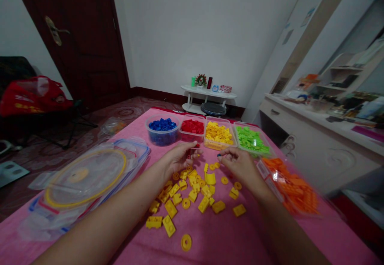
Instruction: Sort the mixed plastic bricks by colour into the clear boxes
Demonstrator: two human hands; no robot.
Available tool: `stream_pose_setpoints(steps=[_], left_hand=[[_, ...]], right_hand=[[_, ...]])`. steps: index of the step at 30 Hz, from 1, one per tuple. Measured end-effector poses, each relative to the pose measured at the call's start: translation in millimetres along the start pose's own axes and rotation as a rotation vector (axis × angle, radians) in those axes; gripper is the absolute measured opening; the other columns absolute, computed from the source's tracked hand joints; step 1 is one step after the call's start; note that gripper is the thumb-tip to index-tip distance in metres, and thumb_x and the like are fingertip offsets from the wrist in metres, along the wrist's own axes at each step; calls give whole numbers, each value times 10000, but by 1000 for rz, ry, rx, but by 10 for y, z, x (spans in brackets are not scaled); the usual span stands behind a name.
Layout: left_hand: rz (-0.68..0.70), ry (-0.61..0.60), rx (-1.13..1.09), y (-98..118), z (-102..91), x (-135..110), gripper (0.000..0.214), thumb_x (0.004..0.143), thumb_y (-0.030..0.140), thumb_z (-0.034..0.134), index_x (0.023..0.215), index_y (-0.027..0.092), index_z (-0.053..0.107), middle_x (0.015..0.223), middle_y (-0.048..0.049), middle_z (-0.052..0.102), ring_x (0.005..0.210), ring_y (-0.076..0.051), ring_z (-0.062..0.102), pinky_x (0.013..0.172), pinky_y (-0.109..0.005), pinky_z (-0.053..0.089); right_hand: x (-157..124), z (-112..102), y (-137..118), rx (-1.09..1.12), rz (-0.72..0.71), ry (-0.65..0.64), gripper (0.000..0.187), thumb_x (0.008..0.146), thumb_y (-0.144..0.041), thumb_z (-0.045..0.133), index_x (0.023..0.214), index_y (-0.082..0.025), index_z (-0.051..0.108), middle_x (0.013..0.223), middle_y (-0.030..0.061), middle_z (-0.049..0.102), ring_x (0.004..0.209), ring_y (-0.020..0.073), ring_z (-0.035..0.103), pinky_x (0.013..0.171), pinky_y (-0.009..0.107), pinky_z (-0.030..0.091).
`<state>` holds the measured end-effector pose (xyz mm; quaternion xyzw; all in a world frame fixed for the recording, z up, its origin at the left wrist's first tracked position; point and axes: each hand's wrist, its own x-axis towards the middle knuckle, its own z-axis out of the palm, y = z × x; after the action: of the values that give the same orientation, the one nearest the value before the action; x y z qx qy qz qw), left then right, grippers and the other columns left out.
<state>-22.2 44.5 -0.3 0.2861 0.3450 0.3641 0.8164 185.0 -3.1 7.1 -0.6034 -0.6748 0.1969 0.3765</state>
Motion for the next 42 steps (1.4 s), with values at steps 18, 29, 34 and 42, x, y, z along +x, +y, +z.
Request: stream_pose_setpoints(steps=[18, 29, 34, 42], left_hand=[[-36, -18, 1, -10, 39, -44, 111, 865, 199, 505, 834, 112, 567, 675, -53, 634, 378, -48, 469, 286, -105, 244], [-38, -28, -75, -32, 15, -16, 75, 832, 143, 501, 799, 108, 560, 640, -58, 631, 408, -60, 513, 312, -103, 326], [48, -27, -347, 66, -6, -33, 114, 807, 143, 438, 820, 97, 542, 833, -154, 647, 686, -155, 651, 524, -210, 532], [311, 274, -331, 726, 247, 374, 176, 880, 297, 402, 866, 149, 497, 797, -84, 571, 733, -156, 606, 609, -254, 532]], right_hand=[[-66, 57, -170, 61, -23, -81, 199, 719, -291, 556, 777, -143, 676, 539, -28, 467, 503, 102, 408, 472, 229, 270], [-59, 88, -105, 76, -46, -84, 178, 726, -265, 559, 785, -153, 683, 561, -15, 511, 519, 108, 439, 480, 229, 298], [-27, 36, -146, 180, -24, -21, 168, 702, -286, 609, 762, -141, 669, 556, -21, 495, 514, 97, 417, 472, 225, 286], [-28, 7, -100, 1059, 329, -47, 332, 648, -375, 736, 728, -176, 483, 545, -89, 400, 376, 6, 213, 358, 167, 115]])
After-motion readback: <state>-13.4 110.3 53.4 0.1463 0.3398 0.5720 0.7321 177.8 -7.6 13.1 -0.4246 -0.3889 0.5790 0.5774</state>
